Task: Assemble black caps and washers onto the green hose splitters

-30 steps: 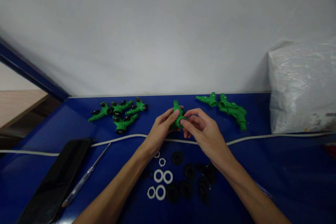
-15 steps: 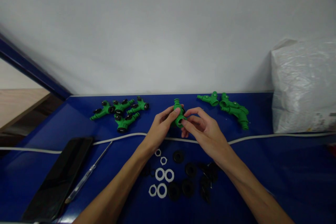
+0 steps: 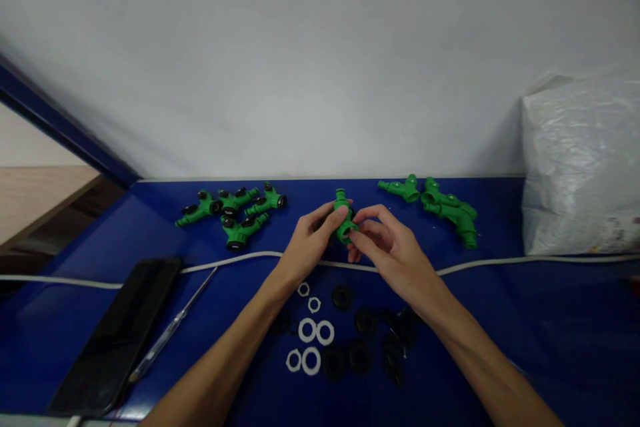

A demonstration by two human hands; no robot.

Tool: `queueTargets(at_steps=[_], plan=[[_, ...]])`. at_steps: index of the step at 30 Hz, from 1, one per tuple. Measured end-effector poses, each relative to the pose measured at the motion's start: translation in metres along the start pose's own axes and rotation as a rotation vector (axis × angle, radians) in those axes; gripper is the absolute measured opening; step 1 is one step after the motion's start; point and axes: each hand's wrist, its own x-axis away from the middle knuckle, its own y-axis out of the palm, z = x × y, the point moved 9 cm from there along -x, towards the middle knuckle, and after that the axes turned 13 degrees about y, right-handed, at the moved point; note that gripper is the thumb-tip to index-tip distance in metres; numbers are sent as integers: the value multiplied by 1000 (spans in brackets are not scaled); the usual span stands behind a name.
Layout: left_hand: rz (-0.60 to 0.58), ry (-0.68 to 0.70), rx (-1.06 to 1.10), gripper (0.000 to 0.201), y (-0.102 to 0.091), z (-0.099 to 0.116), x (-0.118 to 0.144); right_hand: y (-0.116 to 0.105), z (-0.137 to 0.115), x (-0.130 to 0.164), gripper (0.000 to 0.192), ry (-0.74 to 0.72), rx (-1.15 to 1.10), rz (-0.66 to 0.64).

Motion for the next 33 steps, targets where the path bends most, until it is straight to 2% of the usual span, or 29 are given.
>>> queueTargets(at_steps=[7, 17, 33], plan=[[-20, 38, -71, 40, 1, 2, -1, -2, 1, -1, 25, -15, 17, 48], [-6, 30, -39, 40, 1, -1, 0, 0, 0, -1, 29, 13, -29, -2], [-63, 51, -88, 45, 2, -7, 0, -6, 2, -1, 26, -8, 43, 93]])
